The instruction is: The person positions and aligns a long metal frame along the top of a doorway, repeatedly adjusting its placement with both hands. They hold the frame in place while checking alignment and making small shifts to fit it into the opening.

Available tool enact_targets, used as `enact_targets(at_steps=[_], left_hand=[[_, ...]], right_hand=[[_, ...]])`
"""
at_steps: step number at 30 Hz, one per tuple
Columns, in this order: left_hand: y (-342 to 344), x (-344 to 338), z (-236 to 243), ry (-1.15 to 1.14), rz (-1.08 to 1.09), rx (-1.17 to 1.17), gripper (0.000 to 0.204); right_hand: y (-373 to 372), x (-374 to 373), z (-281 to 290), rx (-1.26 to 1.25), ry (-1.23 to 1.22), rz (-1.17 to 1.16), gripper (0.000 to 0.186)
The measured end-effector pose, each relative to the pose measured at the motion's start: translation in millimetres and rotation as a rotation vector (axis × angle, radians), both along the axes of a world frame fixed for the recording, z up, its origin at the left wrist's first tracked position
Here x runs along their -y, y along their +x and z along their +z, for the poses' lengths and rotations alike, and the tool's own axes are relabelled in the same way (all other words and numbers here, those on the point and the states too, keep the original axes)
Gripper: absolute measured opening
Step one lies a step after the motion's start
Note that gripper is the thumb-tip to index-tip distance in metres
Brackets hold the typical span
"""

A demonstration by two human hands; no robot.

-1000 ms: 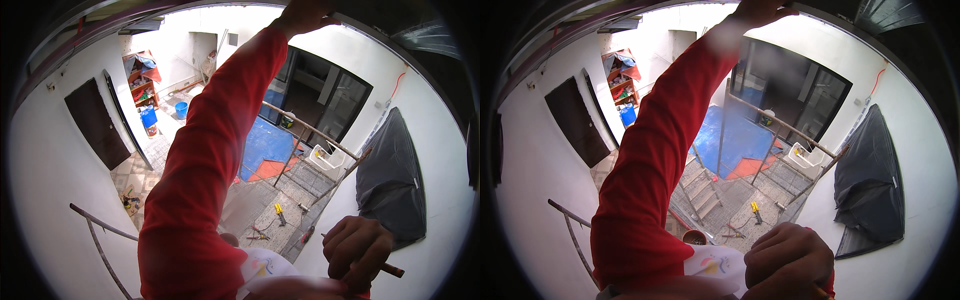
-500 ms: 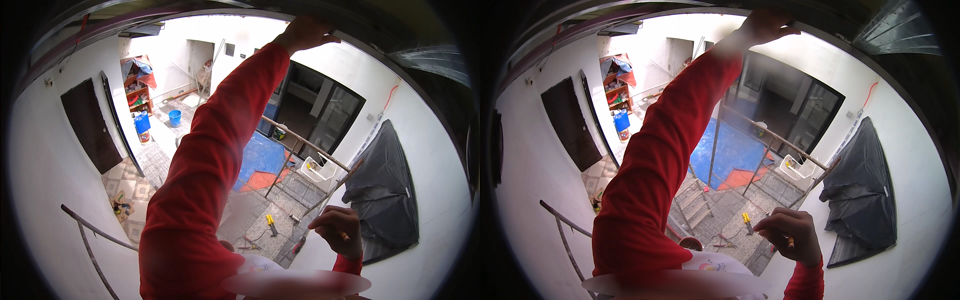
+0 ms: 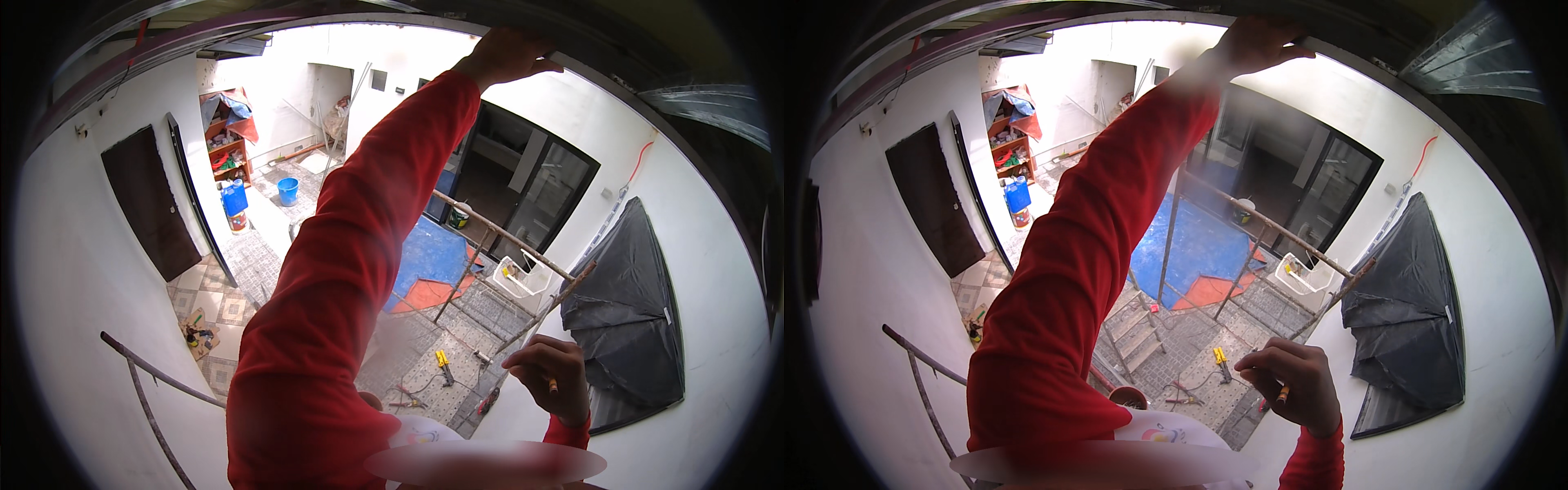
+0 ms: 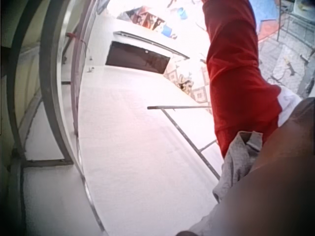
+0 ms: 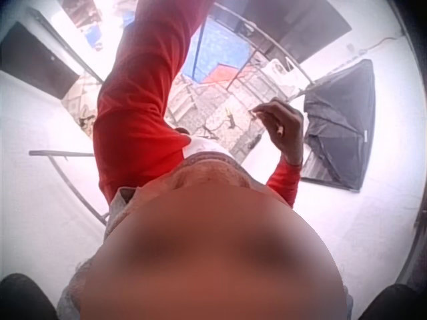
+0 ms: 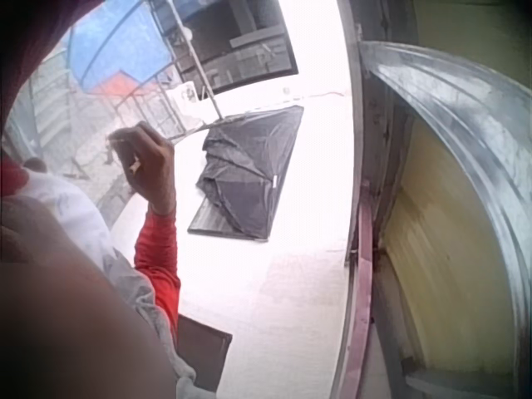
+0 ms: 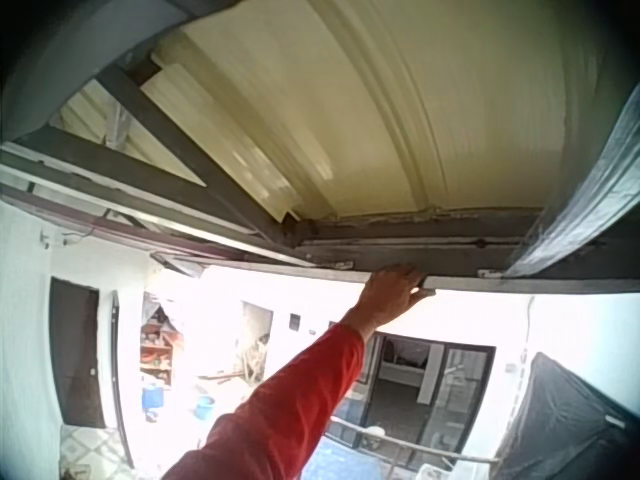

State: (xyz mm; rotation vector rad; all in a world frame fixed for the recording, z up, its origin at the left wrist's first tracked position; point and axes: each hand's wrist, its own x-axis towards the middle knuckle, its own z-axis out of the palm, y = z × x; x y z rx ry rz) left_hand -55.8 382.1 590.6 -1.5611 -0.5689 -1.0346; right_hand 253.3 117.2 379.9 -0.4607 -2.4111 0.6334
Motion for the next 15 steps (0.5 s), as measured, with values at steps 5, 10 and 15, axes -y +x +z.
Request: enact_targets(at_steps=[5,10,15], left_hand=[[-1,-3,0,0.021,0.004,-0.008,0.044],[1,1,-1,0.029,0.068,0.027,0.045],[5,7,3,-0.2,-0.061,0.029,0.036]], right_hand=[[-2,-1,-3,0.005,0.049,-0.042,0.015],[4,-12,14,-0.036,0.253,-0.197,0.016],[45,-81,117,-0.151,1.011,-0.639,0.003]])
